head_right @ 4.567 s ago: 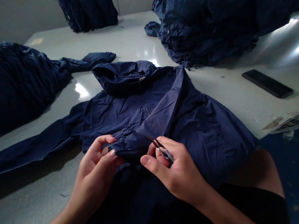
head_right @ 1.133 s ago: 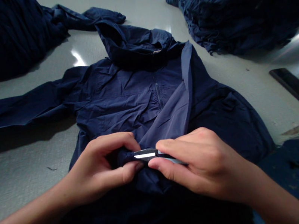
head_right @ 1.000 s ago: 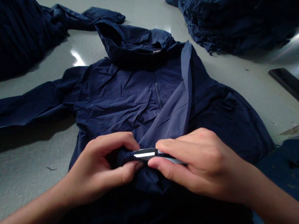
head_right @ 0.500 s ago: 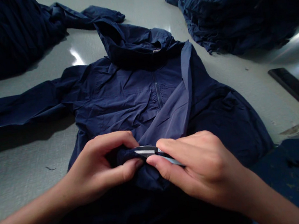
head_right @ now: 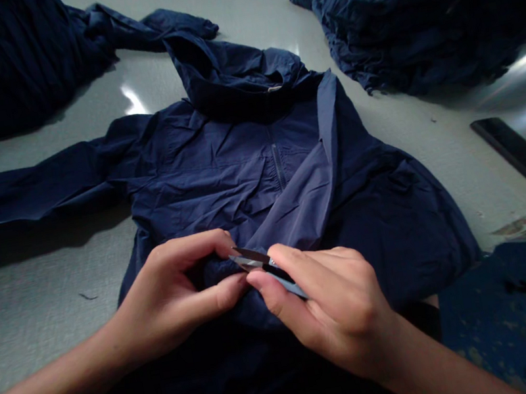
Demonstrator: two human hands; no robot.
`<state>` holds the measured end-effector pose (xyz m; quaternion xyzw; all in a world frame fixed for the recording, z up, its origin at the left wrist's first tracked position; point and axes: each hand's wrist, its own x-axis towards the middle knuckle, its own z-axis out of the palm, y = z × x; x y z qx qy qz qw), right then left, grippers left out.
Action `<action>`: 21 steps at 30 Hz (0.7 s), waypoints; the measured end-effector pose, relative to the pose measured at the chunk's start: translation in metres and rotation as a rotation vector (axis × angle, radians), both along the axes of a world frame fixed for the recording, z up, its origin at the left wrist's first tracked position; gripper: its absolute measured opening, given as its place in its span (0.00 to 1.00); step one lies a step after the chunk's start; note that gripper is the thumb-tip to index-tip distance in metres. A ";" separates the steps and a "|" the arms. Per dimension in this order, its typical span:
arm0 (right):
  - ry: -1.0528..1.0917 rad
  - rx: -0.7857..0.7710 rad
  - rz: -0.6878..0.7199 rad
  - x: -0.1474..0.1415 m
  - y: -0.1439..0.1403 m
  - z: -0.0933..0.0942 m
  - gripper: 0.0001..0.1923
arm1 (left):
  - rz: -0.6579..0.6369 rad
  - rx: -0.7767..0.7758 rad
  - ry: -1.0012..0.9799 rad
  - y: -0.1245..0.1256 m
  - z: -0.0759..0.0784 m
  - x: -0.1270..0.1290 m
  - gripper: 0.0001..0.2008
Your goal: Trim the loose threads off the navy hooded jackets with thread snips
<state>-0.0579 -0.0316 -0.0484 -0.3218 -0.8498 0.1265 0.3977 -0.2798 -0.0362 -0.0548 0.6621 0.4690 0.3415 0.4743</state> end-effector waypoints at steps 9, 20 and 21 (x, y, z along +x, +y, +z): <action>0.007 -0.086 -0.137 0.008 0.000 0.006 0.04 | -0.017 0.014 -0.023 0.001 0.000 0.001 0.05; -0.124 -0.041 0.125 0.018 0.008 0.008 0.05 | -0.037 0.067 0.026 -0.001 0.000 0.002 0.02; -0.134 -0.037 0.128 0.018 0.008 0.008 0.05 | -0.038 0.069 0.029 -0.001 0.000 0.002 0.02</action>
